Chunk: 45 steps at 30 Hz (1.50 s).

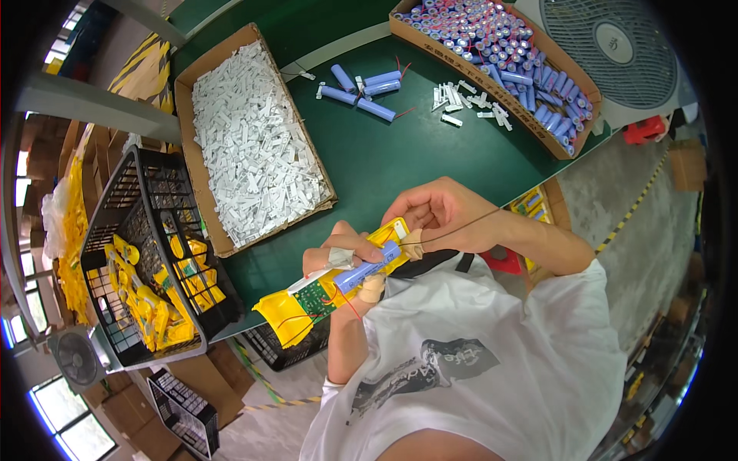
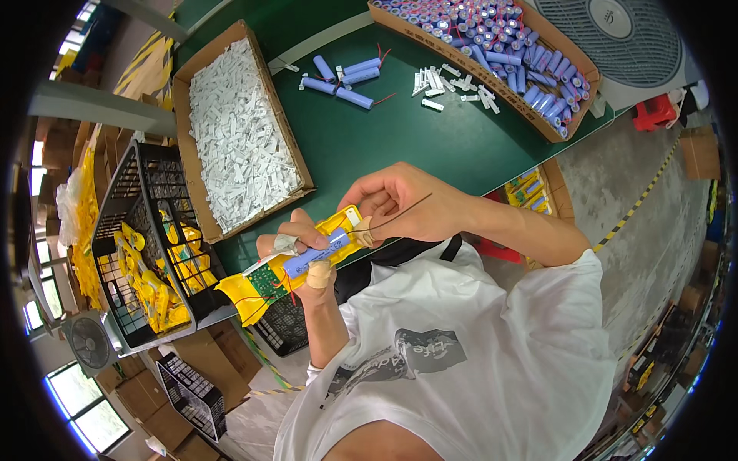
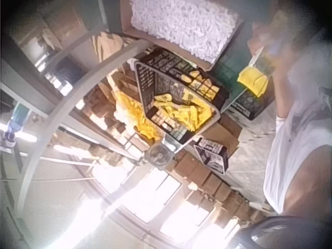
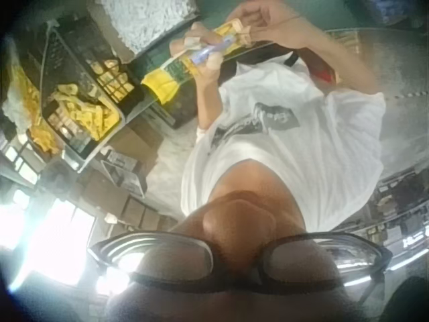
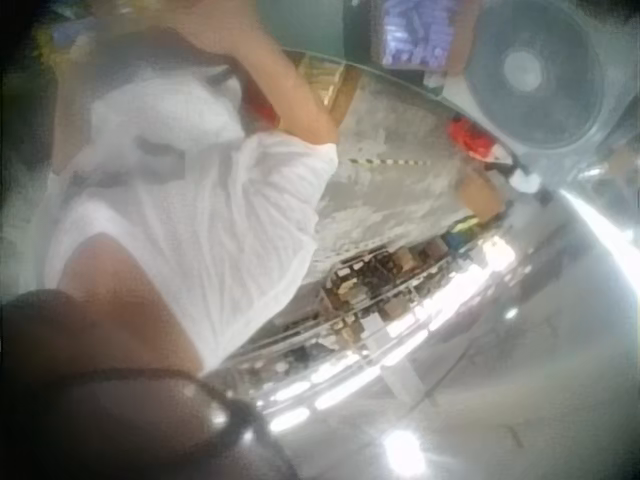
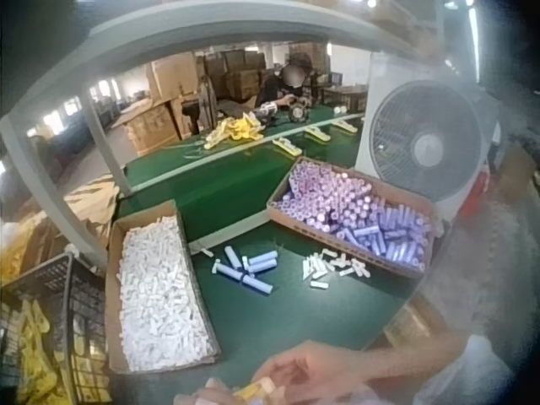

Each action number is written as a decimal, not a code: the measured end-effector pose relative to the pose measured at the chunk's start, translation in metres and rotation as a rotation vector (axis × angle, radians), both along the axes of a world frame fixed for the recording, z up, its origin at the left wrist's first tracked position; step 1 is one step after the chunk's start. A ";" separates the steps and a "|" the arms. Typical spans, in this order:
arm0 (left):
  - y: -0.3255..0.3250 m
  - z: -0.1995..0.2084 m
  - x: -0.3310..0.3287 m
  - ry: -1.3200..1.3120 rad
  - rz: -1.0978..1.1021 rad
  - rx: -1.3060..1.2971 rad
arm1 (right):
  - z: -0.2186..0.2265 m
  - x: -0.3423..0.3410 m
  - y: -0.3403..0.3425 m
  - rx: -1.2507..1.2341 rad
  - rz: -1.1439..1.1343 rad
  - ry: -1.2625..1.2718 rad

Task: Assembling flashlight components on a factory assembly line.

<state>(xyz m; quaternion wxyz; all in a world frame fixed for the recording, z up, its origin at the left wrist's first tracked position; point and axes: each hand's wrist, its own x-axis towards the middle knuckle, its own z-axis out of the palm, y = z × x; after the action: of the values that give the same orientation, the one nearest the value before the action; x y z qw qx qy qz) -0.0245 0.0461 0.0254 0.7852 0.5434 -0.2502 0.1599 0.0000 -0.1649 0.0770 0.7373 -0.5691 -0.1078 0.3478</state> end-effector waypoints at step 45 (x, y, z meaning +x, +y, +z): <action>-0.015 -0.018 0.012 0.373 -0.256 -0.468 | 0.013 -0.007 -0.011 -0.233 -0.097 -0.208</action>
<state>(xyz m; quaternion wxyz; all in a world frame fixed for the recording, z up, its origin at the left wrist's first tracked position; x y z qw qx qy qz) -0.0127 0.0311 0.0077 0.9348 0.3324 -0.1247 0.0109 -0.0074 -0.1757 0.0896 0.6672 -0.6881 -0.1148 0.2612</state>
